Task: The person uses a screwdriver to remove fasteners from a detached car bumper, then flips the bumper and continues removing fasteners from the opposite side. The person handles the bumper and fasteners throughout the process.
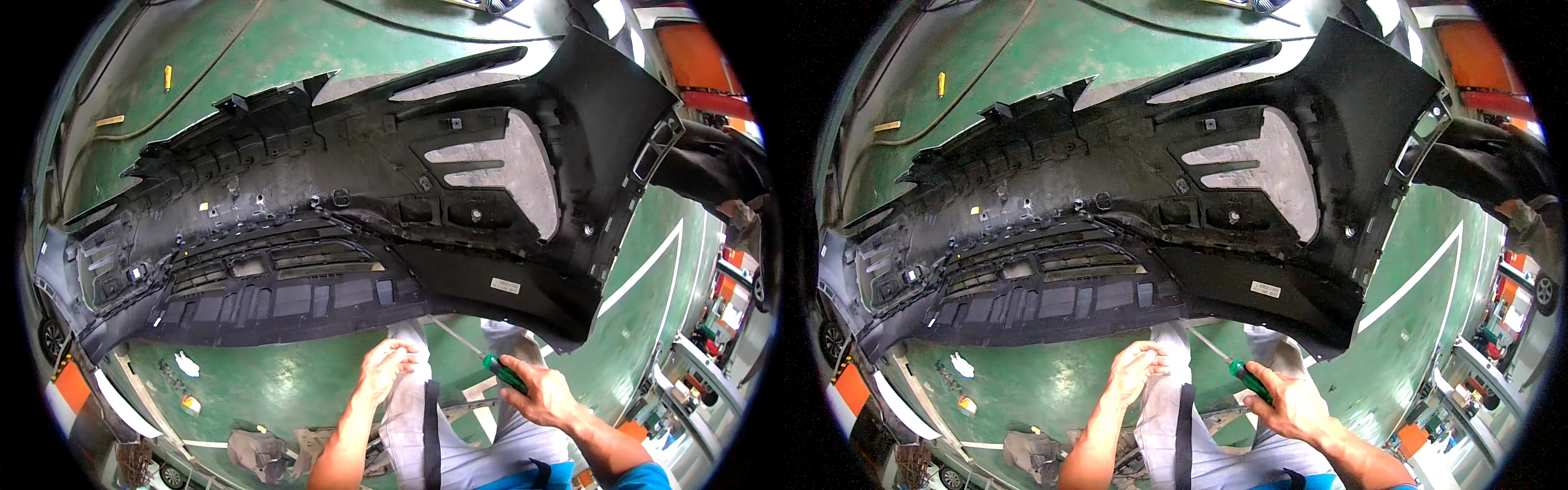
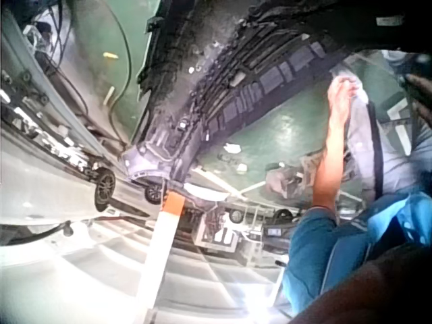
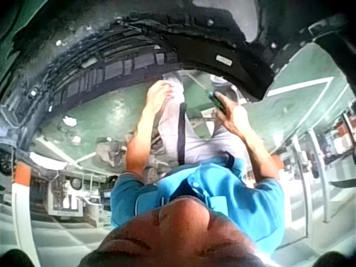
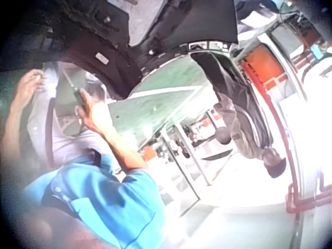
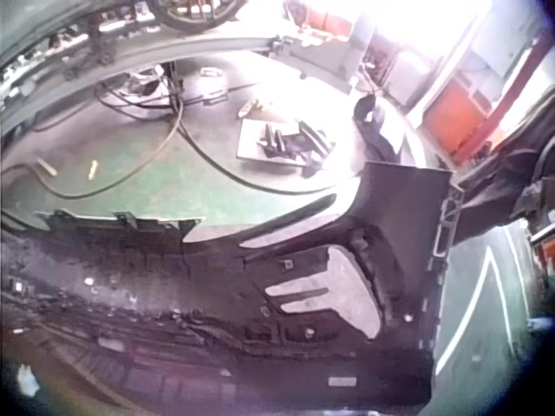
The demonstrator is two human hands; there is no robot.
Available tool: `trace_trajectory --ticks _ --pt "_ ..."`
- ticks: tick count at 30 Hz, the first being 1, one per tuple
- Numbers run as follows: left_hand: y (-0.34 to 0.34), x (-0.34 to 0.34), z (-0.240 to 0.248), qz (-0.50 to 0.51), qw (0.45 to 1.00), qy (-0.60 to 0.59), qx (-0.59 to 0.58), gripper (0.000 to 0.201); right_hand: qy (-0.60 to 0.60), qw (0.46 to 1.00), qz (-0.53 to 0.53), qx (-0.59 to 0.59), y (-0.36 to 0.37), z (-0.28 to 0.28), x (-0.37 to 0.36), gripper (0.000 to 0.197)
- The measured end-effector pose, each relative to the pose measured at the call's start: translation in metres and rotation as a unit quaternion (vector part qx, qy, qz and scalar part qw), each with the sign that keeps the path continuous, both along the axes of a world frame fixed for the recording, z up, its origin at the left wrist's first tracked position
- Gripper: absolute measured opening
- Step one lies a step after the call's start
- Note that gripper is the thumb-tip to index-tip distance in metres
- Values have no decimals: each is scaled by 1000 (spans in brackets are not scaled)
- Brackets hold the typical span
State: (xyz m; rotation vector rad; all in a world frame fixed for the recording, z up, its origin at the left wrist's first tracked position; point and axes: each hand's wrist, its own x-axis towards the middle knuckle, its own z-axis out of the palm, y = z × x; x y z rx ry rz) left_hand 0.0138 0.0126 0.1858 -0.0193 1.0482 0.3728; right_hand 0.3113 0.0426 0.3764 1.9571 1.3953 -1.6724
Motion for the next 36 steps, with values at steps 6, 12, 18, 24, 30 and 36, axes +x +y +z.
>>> trace_trajectory --ticks 6,12,18,24,30,36 --pt "2 18 25 21 999 -40 24 26 -10 1000 20 3 -9 3 4 57" --pt "-15 49 38 37 998 -27 43 26 -2 1000 27 15 -19 1 33 59" --pt "-50 94 71 41 998 -14 41 29 8 999 23 41 -41 17 78 60" --pt "-125 107 156 138 988 15 70 25 -34 995 96 23 -56 49 99 61" --pt "-186 109 220 262 961 36 79 25 -72 987 139 24 -87 57 122 60" --pt "-230 96 256 331 937 -11 106 25 -83 982 163 54 -113 75 112 59"
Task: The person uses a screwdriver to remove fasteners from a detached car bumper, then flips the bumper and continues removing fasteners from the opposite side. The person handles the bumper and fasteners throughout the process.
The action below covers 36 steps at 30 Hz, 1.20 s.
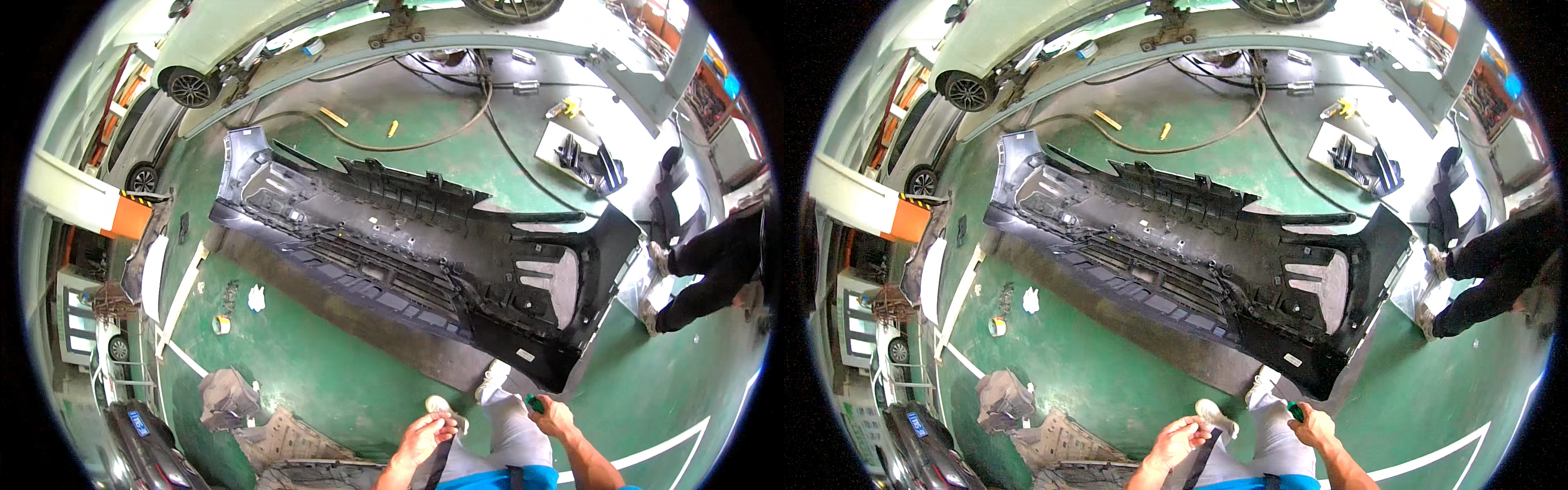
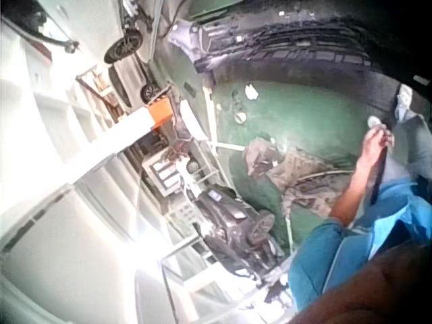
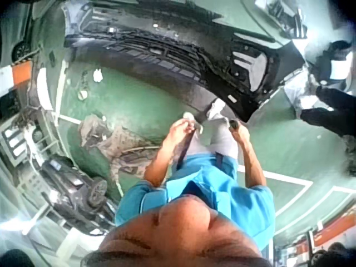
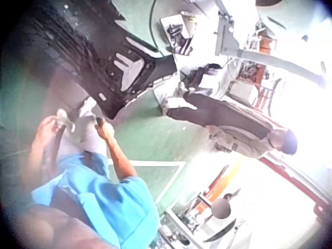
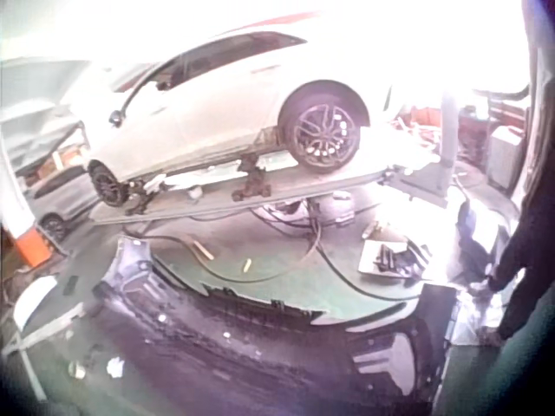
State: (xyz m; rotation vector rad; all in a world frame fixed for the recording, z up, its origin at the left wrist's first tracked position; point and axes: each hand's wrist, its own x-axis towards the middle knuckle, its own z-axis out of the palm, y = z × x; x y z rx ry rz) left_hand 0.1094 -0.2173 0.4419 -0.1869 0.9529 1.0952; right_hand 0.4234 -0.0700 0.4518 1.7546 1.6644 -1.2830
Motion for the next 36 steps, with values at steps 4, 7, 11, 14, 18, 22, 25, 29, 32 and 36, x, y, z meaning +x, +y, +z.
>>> trace_trajectory --ticks 4,7,11,14,18,22,25,29,32,36 --pt "-34 -13 4 11 1000 16 12 23 -12 999 14 29 -21 0 -14 58" --pt "-69 -27 19 35 999 28 22 21 -12 998 26 59 -40 -4 -23 56" --pt "-139 -63 28 103 992 36 68 23 3 995 53 85 -59 3 -55 49" --pt "-192 -86 39 159 984 77 30 21 3 990 81 114 -74 -1 -76 44" --pt "-269 -102 41 230 963 137 8 21 1 993 46 108 -97 -3 -89 48" --pt "-350 -98 0 259 950 161 -72 14 -14 994 34 107 -114 -18 -84 50" --pt "-445 -85 -57 148 955 217 -136 4 -24 995 31 94 -124 -1 -92 47" --pt "-571 -62 -124 164 971 42 -170 20 -11 991 45 127 -143 1 -108 49" --pt "-488 -52 -91 237 938 80 -240 26 22 973 -25 230 -145 -72 -23 37" --pt "-475 -100 -91 263 943 133 -154 18 60 985 -34 159 -154 -106 1 39"
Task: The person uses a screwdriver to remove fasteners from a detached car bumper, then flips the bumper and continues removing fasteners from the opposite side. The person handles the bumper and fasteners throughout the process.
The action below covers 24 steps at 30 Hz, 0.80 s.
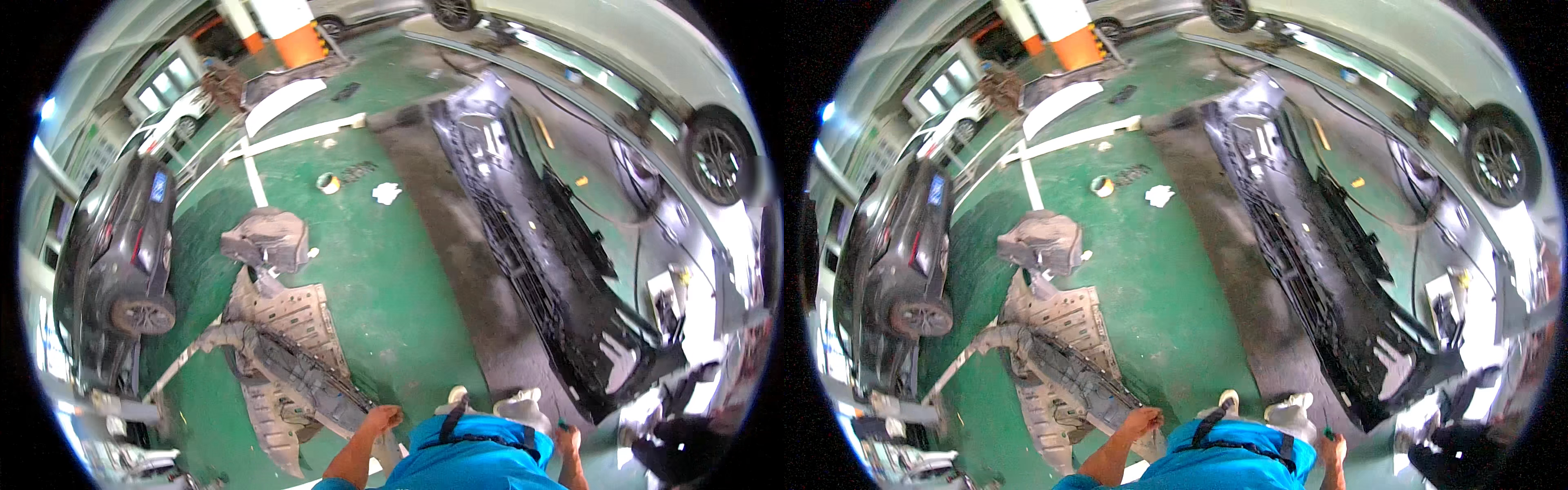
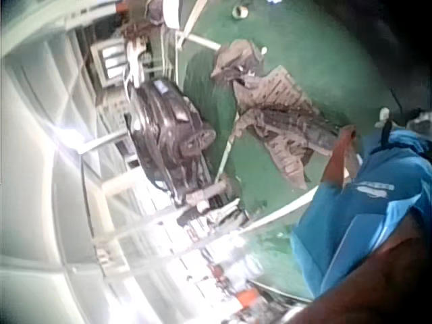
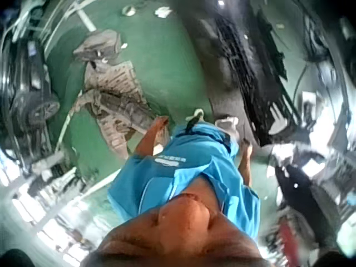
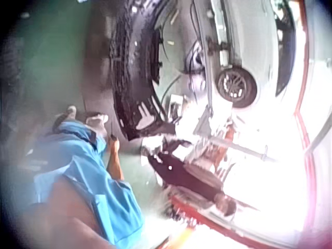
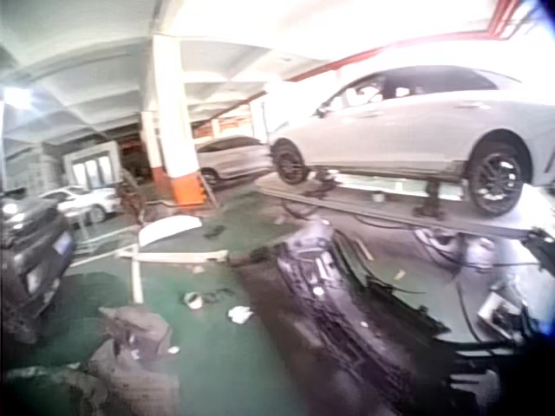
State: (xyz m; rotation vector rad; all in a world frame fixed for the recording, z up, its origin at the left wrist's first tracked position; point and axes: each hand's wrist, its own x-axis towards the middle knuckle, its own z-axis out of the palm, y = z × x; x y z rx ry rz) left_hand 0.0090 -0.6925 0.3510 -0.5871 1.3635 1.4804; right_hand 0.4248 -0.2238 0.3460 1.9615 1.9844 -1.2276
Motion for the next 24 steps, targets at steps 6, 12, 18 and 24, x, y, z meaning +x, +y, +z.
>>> trace_trajectory --ticks 6,12,18,24 --pt "31 -55 48 40 990 121 59 24 -16 997 40 -57 20 1 -23 22" --pt "35 -74 18 72 988 86 103 24 98 963 -38 -247 33 61 -135 20" --pt "35 -94 -23 113 993 -17 16 28 44 955 26 -291 85 -1 -236 21" --pt "-5 -131 -1 250 958 -97 -102 22 -96 944 170 -267 151 -58 -425 19"
